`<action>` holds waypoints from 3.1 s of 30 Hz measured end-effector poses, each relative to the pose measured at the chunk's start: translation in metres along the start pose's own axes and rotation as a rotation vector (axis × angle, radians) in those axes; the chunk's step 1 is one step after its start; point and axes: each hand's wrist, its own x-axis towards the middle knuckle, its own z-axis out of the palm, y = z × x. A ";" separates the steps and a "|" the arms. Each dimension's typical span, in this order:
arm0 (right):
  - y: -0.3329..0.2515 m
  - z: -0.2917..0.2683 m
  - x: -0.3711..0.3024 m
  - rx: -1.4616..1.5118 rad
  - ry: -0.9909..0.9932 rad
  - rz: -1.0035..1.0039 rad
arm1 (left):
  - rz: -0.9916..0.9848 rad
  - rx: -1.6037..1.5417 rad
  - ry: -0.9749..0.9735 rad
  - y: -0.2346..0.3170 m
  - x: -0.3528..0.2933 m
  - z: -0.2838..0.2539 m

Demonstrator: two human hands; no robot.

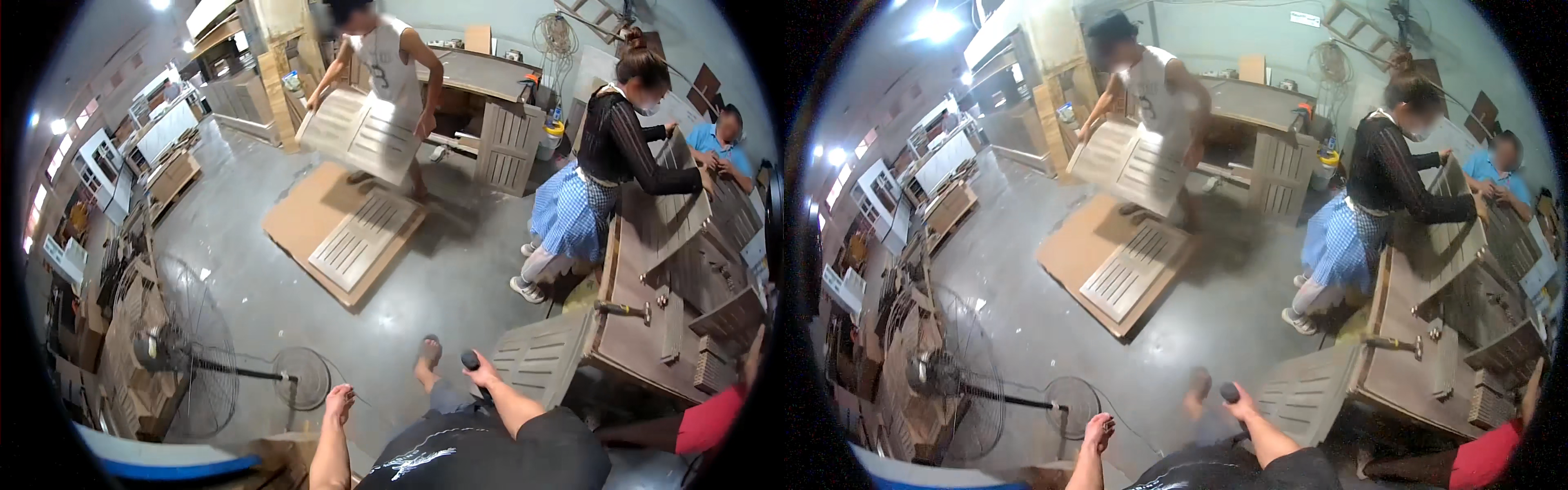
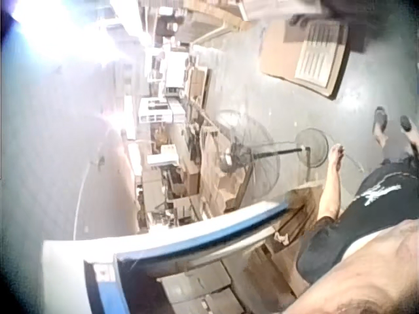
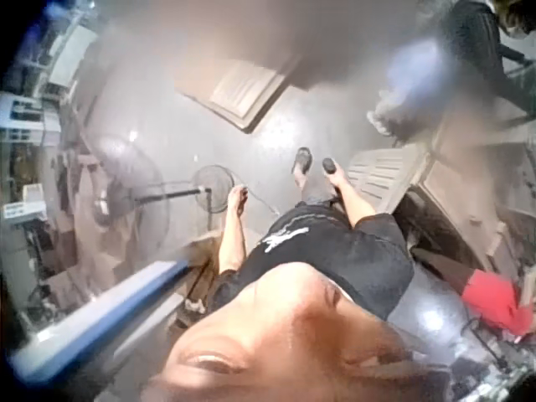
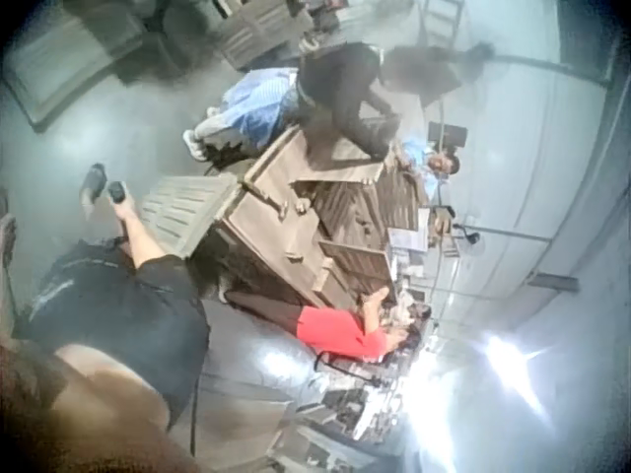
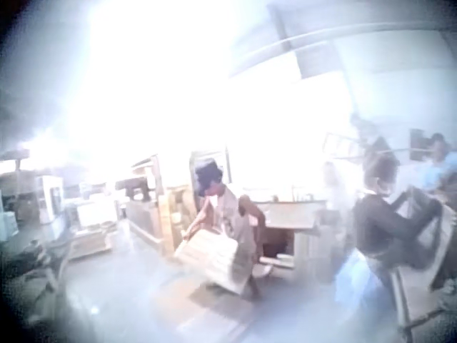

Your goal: The person constructs and finishes wooden shutter panels by drilling holes, hammering nails, and sanding the surfaces of the wood while collaborating with others in a workshop.

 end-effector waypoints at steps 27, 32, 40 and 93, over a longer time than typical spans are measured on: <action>-0.073 -0.182 0.445 0.093 0.253 0.604 | -0.314 -0.068 -0.636 0.385 0.448 0.669; -0.137 -0.260 0.548 0.114 0.292 0.608 | -0.321 -0.081 -0.748 0.465 0.521 0.790; -0.158 -0.333 0.726 0.076 0.259 0.551 | -0.179 -0.137 -0.757 0.567 0.610 0.933; -0.642 -0.642 1.364 -0.526 0.130 -0.397 | -0.019 -0.368 -0.460 0.726 0.920 1.320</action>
